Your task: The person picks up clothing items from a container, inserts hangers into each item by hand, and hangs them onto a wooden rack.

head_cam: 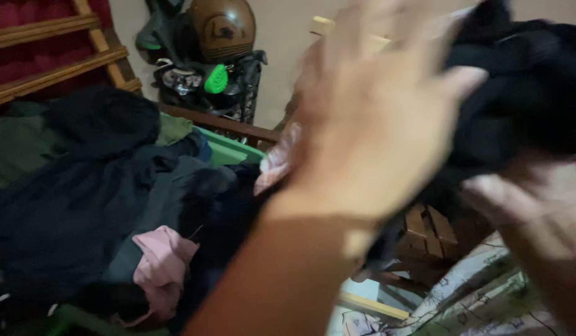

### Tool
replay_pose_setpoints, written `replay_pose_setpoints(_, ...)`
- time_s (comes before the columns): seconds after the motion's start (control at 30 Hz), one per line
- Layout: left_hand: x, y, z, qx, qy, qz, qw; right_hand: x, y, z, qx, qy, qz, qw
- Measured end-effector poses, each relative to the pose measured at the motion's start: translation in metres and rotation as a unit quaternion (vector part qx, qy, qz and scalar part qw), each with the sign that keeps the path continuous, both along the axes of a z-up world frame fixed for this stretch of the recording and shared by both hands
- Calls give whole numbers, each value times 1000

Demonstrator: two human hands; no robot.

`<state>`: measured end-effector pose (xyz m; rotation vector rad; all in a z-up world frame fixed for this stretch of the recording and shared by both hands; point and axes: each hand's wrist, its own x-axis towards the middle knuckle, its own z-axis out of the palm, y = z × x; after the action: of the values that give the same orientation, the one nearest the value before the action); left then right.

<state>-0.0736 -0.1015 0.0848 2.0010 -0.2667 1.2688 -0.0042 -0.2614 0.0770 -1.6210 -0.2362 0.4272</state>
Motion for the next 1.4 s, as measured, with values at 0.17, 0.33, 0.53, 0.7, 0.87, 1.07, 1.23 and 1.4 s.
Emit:
replay_pose_setpoints(0.17, 25, 22, -18, 8, 272, 19, 962, 14, -64, 6, -47, -51, -89, 994)
replay_pose_setpoints(0.33, 46, -41, -25, -115, 276, -194, 934, 23, -160, 7, -146, -86, -209, 963)
replay_pose_setpoints(0.53, 36, -123, 13, -154, 260, -231, 925, 14, -290, -2, -241, -65, -318, 915)
replay_pose_setpoints(0.7, 41, -189, 21, -320, 239, -324, 858, -9, -344, -1, -198, 18, -328, 923)
replay_pose_setpoints(0.87, 52, -268, 6, -368, 181, -373, 832, -63, -339, 18, 2, -15, -66, 998)
replay_pose_setpoints(1.07, 20, -363, 9, -237, 350, -262, 867, -111, -357, 7, -120, -65, -118, 984)
replay_pose_setpoints(1.23, 7, -409, 3, -226, 339, -565, 717, -114, -406, -3, -25, -53, -198, 978)
replay_pose_setpoints(1.4, 22, -395, -33, -185, 158, -432, 868, -128, -421, 0, -184, -4, -336, 924)
